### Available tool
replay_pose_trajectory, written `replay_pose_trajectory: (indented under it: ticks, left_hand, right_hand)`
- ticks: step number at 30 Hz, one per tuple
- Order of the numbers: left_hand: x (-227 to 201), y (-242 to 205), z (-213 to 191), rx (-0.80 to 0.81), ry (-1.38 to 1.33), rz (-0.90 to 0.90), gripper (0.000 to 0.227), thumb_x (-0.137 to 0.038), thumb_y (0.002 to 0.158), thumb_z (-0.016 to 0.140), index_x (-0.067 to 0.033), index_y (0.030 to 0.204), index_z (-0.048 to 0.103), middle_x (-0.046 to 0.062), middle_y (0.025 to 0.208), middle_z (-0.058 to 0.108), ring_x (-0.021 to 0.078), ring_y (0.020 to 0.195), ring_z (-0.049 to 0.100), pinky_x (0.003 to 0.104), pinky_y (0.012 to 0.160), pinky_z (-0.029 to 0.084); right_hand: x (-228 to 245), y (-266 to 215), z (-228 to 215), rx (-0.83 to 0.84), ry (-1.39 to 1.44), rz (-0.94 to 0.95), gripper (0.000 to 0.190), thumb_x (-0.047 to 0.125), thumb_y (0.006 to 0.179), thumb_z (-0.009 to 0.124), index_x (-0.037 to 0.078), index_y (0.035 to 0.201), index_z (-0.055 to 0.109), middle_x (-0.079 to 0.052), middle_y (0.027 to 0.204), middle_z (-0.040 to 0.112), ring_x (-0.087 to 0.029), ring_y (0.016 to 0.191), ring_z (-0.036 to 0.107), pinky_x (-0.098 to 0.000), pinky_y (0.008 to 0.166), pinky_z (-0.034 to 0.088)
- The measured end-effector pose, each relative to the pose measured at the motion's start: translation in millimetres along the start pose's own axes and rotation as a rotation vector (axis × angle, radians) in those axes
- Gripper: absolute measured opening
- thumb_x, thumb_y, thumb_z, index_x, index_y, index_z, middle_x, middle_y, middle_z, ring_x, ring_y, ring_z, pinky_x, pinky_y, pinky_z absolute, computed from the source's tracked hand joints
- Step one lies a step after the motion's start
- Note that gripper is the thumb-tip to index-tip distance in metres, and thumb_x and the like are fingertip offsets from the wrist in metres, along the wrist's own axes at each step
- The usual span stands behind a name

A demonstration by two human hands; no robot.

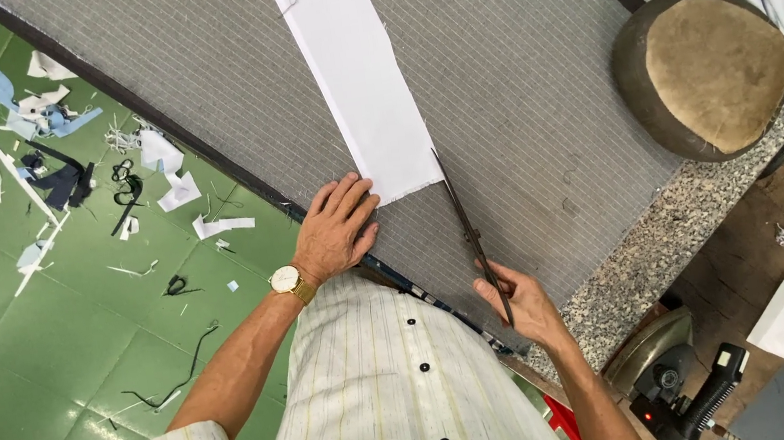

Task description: The person cuts a white fabric strip from a sewing machine, moves to a work table, irons the strip, and then cuts it into smaller pieces using shears. The person folds the cut pieces and places them aside.

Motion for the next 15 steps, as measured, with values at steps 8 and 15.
replay_pose_trajectory:
  ticks: [8, 15]
  left_hand:
    - [0.7, 0.4, 0.2, -0.001, 0.005, 0.003, 0.038, -0.038, 0.102, 0.054, -0.0143, 0.13, 0.064, 0.01, 0.142, 0.059, 0.0277, 0.142, 0.05, 0.045, 0.119, 0.035]
    - [0.7, -0.6, 2.3, -0.012, 0.01, 0.001, 0.038, -0.039, 0.102, 0.054, -0.0151, 0.13, 0.065, 0.01, 0.142, 0.059, 0.0273, 0.141, 0.05, 0.045, 0.119, 0.035]
  right_hand:
    - [-11.2, 5.2, -4.5, 0.007, 0.016, 0.019, 0.054, 0.036, 0.093, 0.074, 0.004, 0.136, 0.065, -0.008, 0.049, 0.061, -0.016, 0.041, 0.06, -0.0248, 0.041, 0.047]
    - [-3.1, 2.2, -3.3, 0.003, 0.022, 0.021, 0.053, 0.034, 0.094, 0.073, 0.003, 0.137, 0.064, -0.008, 0.048, 0.061, -0.016, 0.04, 0.06, -0.0243, 0.04, 0.046]
Point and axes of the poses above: each hand's wrist, its own y-axis towards the middle knuckle, its own z-axis out of the palm, x = y × z, the point moved 1 cm from there along y, towards the middle knuckle
